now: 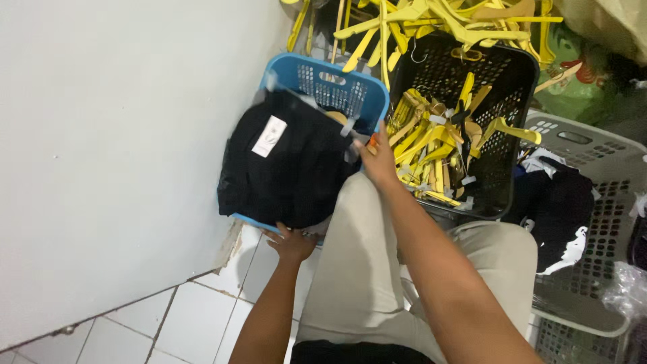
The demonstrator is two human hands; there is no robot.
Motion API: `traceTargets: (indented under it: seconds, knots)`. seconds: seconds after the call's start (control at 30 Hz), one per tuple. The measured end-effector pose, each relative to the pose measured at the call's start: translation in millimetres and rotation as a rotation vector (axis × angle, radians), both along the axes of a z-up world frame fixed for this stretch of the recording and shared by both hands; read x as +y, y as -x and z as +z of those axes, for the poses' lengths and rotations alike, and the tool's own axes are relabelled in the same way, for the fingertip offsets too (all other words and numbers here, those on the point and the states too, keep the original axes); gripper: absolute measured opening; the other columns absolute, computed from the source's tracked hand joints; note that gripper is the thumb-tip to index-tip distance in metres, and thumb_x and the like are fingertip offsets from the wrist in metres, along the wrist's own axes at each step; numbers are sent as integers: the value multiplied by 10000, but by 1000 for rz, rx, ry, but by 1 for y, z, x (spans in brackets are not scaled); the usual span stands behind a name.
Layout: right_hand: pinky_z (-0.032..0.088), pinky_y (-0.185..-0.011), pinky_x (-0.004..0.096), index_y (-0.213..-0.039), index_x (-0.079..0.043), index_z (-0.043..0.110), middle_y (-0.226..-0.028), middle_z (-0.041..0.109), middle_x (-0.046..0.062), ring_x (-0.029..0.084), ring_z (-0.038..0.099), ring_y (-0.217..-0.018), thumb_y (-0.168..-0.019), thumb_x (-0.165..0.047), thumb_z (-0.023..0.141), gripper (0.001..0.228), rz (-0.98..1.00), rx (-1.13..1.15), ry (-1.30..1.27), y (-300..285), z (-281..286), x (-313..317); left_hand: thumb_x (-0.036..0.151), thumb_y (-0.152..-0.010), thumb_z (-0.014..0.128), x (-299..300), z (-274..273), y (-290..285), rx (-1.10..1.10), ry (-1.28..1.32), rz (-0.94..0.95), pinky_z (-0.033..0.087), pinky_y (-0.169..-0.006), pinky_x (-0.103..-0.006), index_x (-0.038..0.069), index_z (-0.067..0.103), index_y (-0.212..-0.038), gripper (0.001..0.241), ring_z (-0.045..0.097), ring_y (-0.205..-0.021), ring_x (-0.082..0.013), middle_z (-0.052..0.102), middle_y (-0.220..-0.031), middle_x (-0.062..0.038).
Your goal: The person sits on the floor and hangs various garments onto hangers. They pick up items from a basket, attach them to hangers using clips or by draping them over the bar, and place the finished items into a blue basket.
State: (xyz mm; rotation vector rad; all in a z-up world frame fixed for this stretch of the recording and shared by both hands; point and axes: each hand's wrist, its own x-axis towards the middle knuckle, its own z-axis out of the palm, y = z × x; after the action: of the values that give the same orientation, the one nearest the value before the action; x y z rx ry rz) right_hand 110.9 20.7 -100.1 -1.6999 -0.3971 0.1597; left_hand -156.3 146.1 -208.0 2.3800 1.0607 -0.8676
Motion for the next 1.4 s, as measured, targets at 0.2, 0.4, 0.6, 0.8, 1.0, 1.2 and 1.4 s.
traceTargets:
  seconds: [0.2, 0.4, 0.6, 0.8, 1.0, 1.2, 1.4]
  knots:
    - [508, -946, 364, -1404, -87, 639, -1083, 749, 164, 310, 740, -946, -1135, -480, 291, 590, 225, 454, 567, 7, -116, -114, 810, -832, 522, 5, -30, 0, 20, 38, 19, 92, -1185, -704, 266, 184, -1634, 1026, -122, -1487, -581, -91, -1679, -260]
    - [547, -887, 454, -1295, -66, 642, -1071, 716, 212, 356, 692, -933, -994, -405, 436, 499, 749, 633, 1281, 121, -175, -232, 665, -881, 552, 25, -65, 3, 20, 38, -12, 196, -1128, -699, 250, 318, -1575, 842, 45, -1449, -577, 78, -1620, -288]
    - [541, -899, 476, -1171, -55, 708, -1097, 721, 222, 386, 689, -1003, -906, -381, 554, 447, 554, 284, 921, 109, -117, -161, 530, -917, 589, 13, -22, -19, -87, 165, -64, 318, -1068, -591, 136, 452, -1454, 681, 284, -1325, -483, 319, -1465, -264]
    - [526, -908, 493, -1122, -68, 740, -1131, 717, 217, 404, 673, -1053, -869, -398, 618, 434, 448, 262, 859, 94, -28, -175, 395, -952, 625, -33, 125, -66, -636, 160, -99, 440, -1008, -482, 21, 586, -1334, 535, 524, -1202, -388, 559, -1310, -239]
    - [494, -913, 512, -1090, -65, 737, -1086, 721, 197, 403, 668, -1033, -904, -385, 640, 382, 97, 169, 812, 82, 0, -229, 218, -992, 604, -119, 199, -104, -1054, 564, -526, 507, -987, -412, 18, 700, -1130, 261, 686, -1100, -271, 734, -1149, -165]
    - [492, -948, 485, -1051, -97, 738, -1064, 729, 130, 333, 663, -1026, -930, -312, 647, 263, -292, -51, 573, 76, 23, -283, 161, -945, 560, -219, 79, -131, -568, 731, -745, 540, -822, -358, 41, 723, -1084, 245, 694, -870, -269, 743, -952, -135]
    - [376, -886, 546, -908, -96, 778, -1039, 709, 115, 334, 576, -1078, -787, -339, 742, 274, -451, 1, 879, 66, 44, -300, 188, -827, 679, -194, -22, -116, -32, 774, -1003, 559, -813, -393, 31, 716, -1073, 295, 703, -912, -254, 754, -996, -143]
